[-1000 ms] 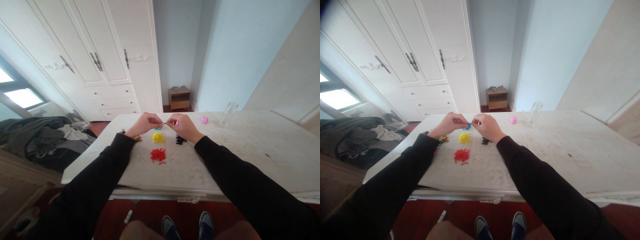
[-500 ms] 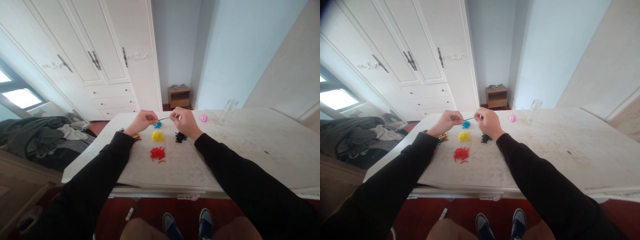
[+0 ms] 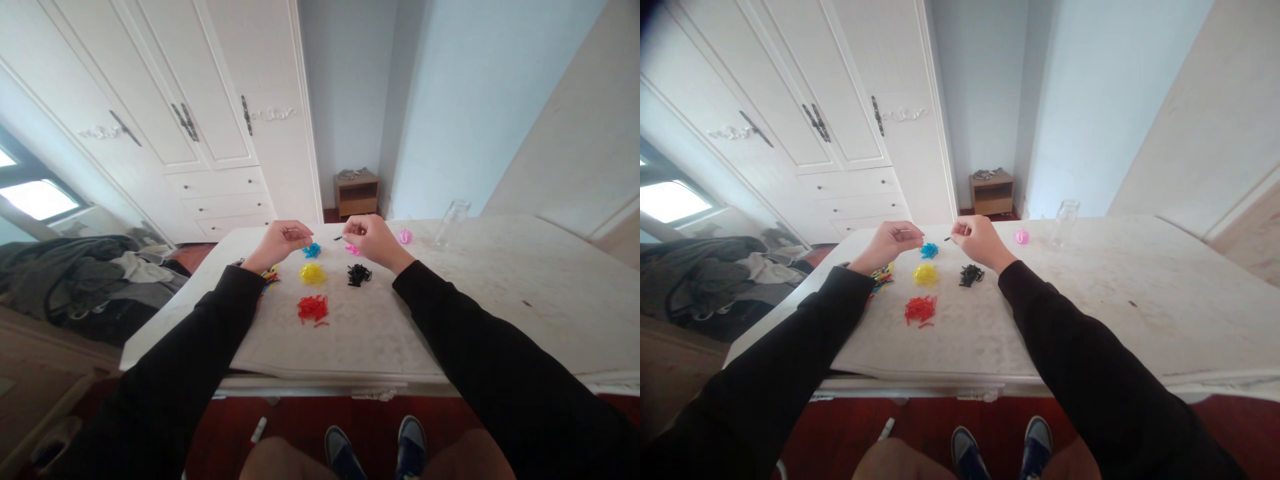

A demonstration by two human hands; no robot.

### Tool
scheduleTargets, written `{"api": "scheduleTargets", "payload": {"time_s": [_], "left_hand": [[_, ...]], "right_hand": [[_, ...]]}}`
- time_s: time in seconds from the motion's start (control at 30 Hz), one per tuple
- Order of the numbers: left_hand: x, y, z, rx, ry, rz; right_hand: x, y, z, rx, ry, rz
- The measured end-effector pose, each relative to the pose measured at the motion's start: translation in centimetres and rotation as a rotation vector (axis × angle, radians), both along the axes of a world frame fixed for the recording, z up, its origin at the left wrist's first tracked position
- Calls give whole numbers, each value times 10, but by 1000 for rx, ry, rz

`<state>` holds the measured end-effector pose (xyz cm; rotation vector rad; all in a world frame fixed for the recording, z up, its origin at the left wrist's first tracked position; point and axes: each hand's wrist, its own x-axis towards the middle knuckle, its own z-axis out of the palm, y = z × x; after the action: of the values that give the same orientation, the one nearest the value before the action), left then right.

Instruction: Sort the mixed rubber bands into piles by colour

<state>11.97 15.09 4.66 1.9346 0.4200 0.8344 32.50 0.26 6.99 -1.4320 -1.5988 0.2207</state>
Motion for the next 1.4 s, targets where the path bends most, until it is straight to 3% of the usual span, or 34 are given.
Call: {"api": "scheduleTargets", "payload": {"time_s": [0.23, 0.47, 0.67, 0.93, 1.17, 1.4], "left_hand": [[-1, -2, -1, -18, -33, -2], [0, -2, -3, -48, -14, -19], [-1, -4, -1, -58, 11, -7], [-1, -4, 0, -59, 26, -26], [0, -4, -1, -62, 33, -44], [0, -10, 2, -76, 37, -62]], "right_hand": [[24, -10, 10, -313, -283, 196], [31, -12, 11, -404, -370, 284], [27, -13, 11, -338, -396, 131], [30, -11, 7, -389, -432, 170], [23, -9, 6, -229, -435, 7], [-2, 0, -9, -38, -313, 176]]}}
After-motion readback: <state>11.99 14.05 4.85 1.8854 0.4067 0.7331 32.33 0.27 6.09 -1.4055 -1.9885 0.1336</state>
